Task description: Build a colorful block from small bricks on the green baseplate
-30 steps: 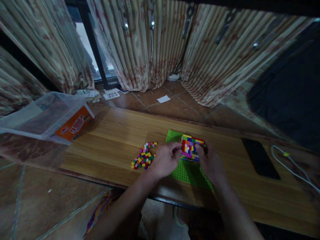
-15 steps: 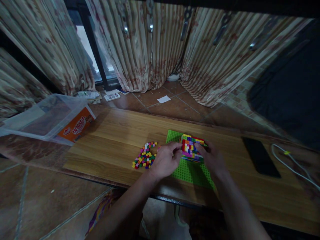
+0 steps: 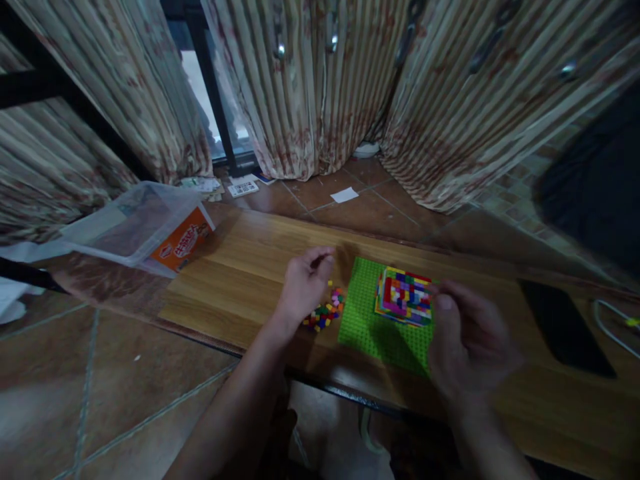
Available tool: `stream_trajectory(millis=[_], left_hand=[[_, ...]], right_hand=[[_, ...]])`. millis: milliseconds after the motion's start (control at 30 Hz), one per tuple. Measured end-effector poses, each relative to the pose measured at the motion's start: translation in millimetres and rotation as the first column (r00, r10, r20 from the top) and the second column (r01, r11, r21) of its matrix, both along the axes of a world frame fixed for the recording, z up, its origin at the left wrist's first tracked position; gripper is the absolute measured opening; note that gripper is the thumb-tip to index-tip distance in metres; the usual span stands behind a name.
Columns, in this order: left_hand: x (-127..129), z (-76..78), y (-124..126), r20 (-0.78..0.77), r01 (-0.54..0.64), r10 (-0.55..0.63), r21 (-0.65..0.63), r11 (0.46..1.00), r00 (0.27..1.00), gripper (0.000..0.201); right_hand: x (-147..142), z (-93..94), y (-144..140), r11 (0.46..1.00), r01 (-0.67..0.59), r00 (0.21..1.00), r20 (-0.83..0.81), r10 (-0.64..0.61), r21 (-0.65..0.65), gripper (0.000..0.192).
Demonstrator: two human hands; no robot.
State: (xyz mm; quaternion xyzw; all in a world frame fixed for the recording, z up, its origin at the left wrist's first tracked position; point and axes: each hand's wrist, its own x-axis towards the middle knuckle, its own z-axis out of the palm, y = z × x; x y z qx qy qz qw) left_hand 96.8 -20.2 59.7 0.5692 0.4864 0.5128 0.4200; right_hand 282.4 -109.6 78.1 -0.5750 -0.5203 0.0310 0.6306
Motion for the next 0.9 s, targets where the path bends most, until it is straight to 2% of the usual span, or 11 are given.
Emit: stream_trajectory(millis=[33, 100, 133, 200, 300, 400, 667, 900], left_hand=[[-5, 0.9, 3, 0.042, -0.046, 0.046, -0.014, 0.999, 0.998, 0.023], [-14, 1.9, 7, 0.116, -0.114, 0.118, -0.034, 0.993, 0.986, 0.023], [-17, 2.1, 8, 0.144, -0.138, 0.142, -0.040, 0.990, 0.979, 0.023], [-21, 1.9, 10, 0.179, -0.161, 0.167, -0.046, 0.986, 0.970, 0.024], [-24, 1.7, 11, 0.206, -0.166, 0.174, -0.057, 0.984, 0.963, 0.025], [-25, 3.0, 11, 0.221, -0.163, 0.175, -0.070, 0.984, 0.960, 0.024], [-28, 6.0, 9, 0.193, -0.156, 0.164, -0.059, 0.986, 0.967, 0.023], [-29, 3.3, 10, 0.179, -0.144, 0.157, -0.085, 0.986, 0.971, 0.022]], right_hand=[[-10, 0.2, -5, 0.992, -0.115, 0.989, 0.092, 0.120, -0.049, 0.018], [-26, -3.8, -11, 0.925, -0.335, 0.892, 0.254, 0.373, -0.181, 0.018], [-33, -7.8, -13, 0.877, -0.411, 0.829, 0.297, 0.473, -0.250, 0.018], [-43, -17.7, -12, 0.803, -0.472, 0.747, 0.318, 0.584, -0.365, 0.017], [-48, -32.1, -7, 0.753, -0.422, 0.740, 0.288, 0.608, -0.506, 0.016], [-48, -40.9, -4, 0.735, -0.354, 0.763, 0.277, 0.585, -0.578, 0.015], [-52, -49.2, 6, 0.754, -0.322, 0.771, 0.304, 0.560, -0.572, 0.018], [-57, -58.0, 21, 0.749, -0.325, 0.761, 0.310, 0.570, -0.578, 0.019]])
